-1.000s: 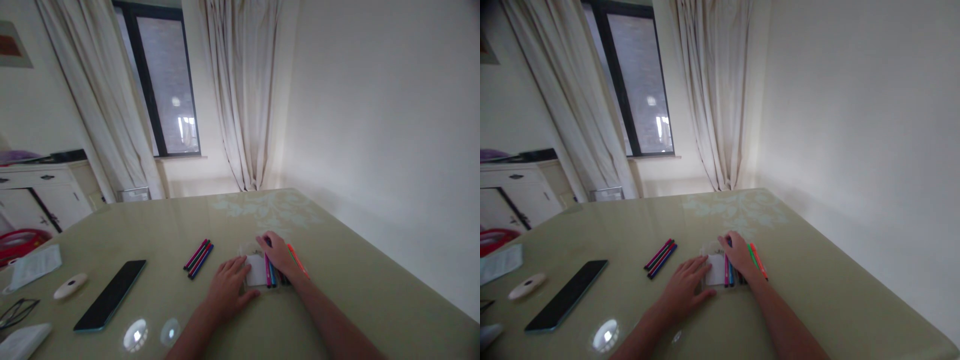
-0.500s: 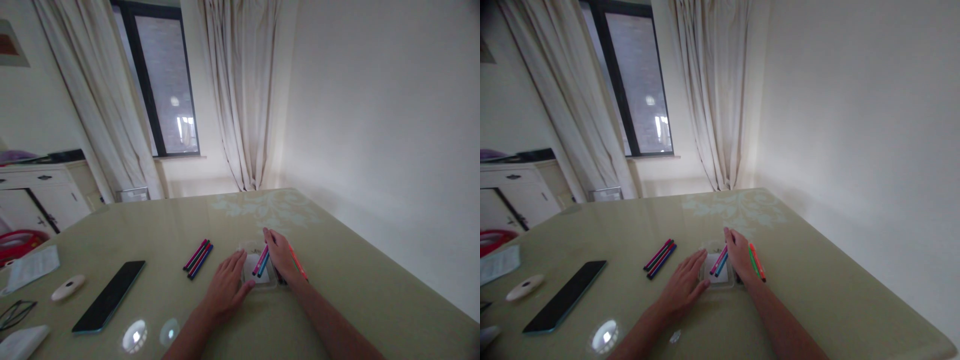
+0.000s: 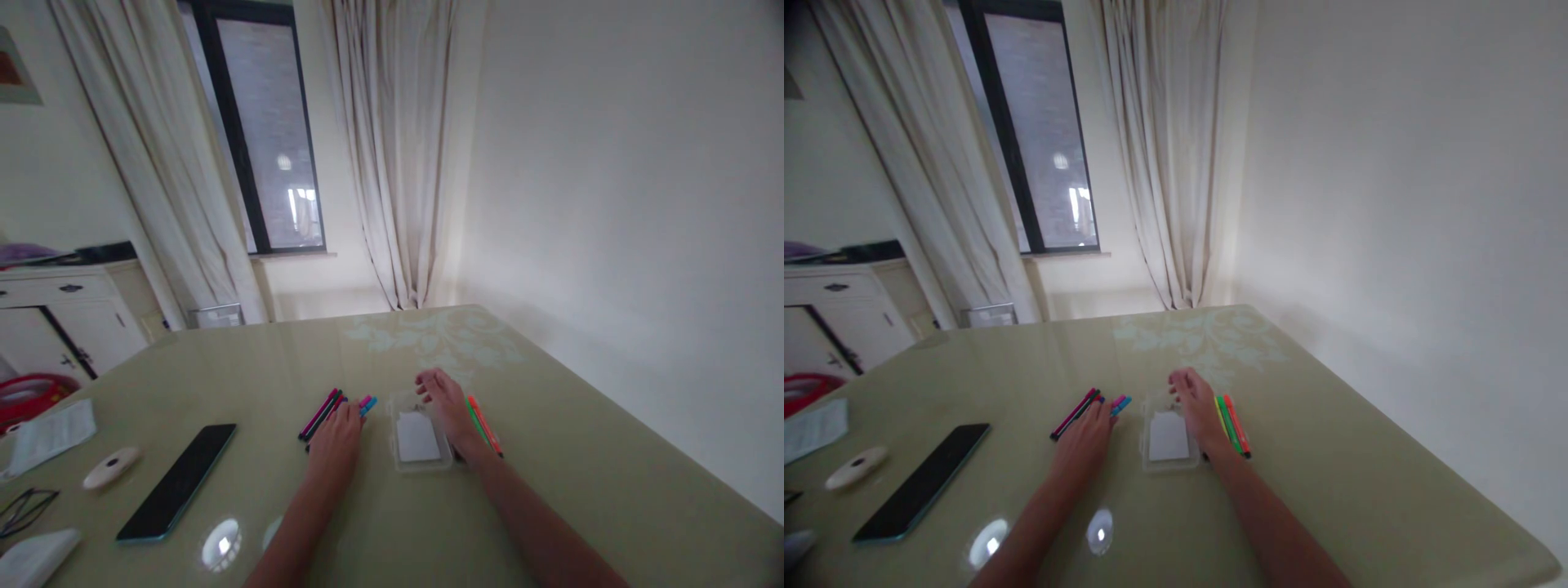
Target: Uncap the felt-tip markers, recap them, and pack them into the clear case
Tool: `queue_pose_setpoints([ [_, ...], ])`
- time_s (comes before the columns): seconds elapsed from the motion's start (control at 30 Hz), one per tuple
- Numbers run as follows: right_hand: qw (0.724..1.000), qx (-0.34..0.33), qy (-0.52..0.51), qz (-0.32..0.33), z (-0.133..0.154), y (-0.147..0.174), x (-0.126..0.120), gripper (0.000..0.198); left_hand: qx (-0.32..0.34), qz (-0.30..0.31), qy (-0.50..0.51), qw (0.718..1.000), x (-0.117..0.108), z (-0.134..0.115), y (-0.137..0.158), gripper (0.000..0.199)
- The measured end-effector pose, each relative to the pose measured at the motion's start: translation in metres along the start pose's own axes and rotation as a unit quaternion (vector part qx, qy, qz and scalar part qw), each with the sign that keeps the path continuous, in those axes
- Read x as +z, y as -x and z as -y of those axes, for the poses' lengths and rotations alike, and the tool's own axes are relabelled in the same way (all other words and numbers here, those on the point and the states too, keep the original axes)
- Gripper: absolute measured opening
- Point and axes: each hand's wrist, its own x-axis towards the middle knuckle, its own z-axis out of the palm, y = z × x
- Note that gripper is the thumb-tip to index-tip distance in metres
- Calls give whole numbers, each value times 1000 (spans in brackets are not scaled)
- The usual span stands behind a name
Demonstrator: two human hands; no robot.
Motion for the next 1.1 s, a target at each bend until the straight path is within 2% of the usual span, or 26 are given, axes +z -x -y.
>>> queue_pose_setpoints([
  [0.1, 989, -16, 135, -54, -9, -15, -30, 54, -29, 22, -19, 999, 0, 14, -1, 33],
  [0.17, 972, -16, 229, -48, -17, -18, -42, 57, -35, 24, -21, 999, 1, 18, -1, 31],
  [0.3, 921, -28, 387, 9, -28, -14, -43, 55, -58, 8, -23, 998, -1, 18, 0, 32],
  [0.4, 887, -51, 458, 28, -29, -10, -37, 53, -76, -3, -34, 997, -5, 19, 0, 34],
  [0.53, 870, -67, 487, 38, -26, -9, -33, 49, -123, -15, -45, 991, -4, 24, 2, 46],
  [0.63, 862, -59, 502, 44, -24, -9, -33, 46, -143, 21, -22, 989, 6, 29, 0, 59],
  [0.73, 851, -55, 522, 22, -21, -8, -32, 45, -140, 63, 4, 988, 19, 38, -4, 67],
  [0.83, 839, -46, 542, 15, -17, -7, -31, 45, -107, 67, 16, 992, 27, 49, -5, 63],
  [0.97, 832, -39, 552, 30, -15, -5, -30, 43, -82, 9, 10, 997, 28, 54, -5, 58],
  [1.03, 832, -39, 552, 31, -16, -5, -30, 42, -72, -39, 9, 997, 26, 45, -4, 58],
  [1.1, 833, -43, 551, 39, -18, -5, -29, 41, -28, -75, 35, 996, 23, 27, -2, 57],
])
